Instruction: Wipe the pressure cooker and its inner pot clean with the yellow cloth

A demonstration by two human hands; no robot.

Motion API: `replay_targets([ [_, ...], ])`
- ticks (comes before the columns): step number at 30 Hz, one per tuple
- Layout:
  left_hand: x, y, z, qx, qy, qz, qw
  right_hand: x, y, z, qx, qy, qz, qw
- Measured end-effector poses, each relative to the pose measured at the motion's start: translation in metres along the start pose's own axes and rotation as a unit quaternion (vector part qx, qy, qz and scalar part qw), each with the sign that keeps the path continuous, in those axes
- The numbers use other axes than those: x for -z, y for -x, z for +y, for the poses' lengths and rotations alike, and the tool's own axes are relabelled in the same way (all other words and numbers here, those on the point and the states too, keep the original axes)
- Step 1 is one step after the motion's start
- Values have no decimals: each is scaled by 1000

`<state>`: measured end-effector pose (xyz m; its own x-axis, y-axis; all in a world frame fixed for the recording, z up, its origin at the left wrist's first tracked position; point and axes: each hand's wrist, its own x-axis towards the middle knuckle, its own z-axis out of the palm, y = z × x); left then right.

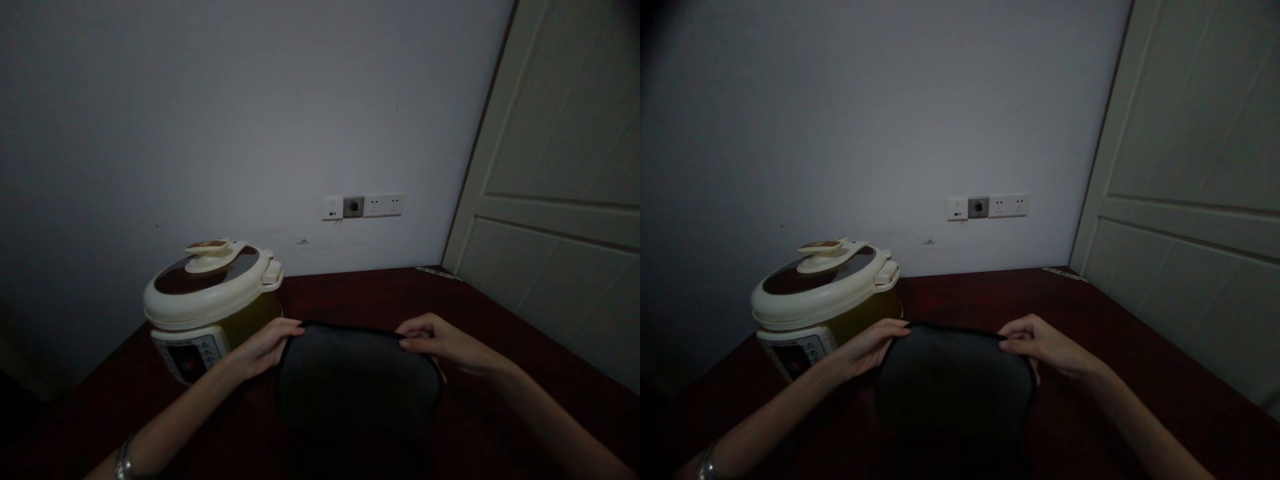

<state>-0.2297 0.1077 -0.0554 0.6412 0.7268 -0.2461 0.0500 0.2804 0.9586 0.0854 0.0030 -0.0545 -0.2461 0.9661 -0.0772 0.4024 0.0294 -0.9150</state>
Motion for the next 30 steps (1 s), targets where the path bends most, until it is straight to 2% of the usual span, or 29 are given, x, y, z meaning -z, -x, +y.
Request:
replay_targets([
  [2,6,-19,-15,-17,-95,41,994,0,-21,22,-10,16,21,1000],
  [3,10,-29,-22,-40,-167,71,983,0,-33,34,-3,40,49,998],
  [5,16,-50,-36,-106,-305,86,943,-2,-55,55,28,114,126,985],
  [7,21,-64,-46,-153,-401,92,899,-5,-69,70,61,188,187,962],
  [9,25,-67,-52,-181,-466,115,858,-8,-72,77,88,233,218,944],
  [11,29,-61,-56,-206,-513,125,824,-13,-63,78,113,249,213,938],
  [13,32,-45,-60,-238,-551,87,795,-19,-47,77,136,249,182,941],
  [16,34,-16,-67,-288,-611,-32,737,-33,-14,76,144,257,120,948],
  [20,27,12,-79,-303,-664,-166,663,-50,19,76,118,306,23,944],
  [22,24,16,-85,-311,-672,-194,644,-55,28,74,111,327,-8,938],
  [24,24,16,-89,-330,-669,-196,636,-55,32,72,110,337,-14,935],
  [27,24,13,-91,-358,-647,-185,648,-53,34,67,116,334,-13,935],
  [30,19,13,-88,-349,-636,-165,668,-51,31,67,112,304,-14,946],
])
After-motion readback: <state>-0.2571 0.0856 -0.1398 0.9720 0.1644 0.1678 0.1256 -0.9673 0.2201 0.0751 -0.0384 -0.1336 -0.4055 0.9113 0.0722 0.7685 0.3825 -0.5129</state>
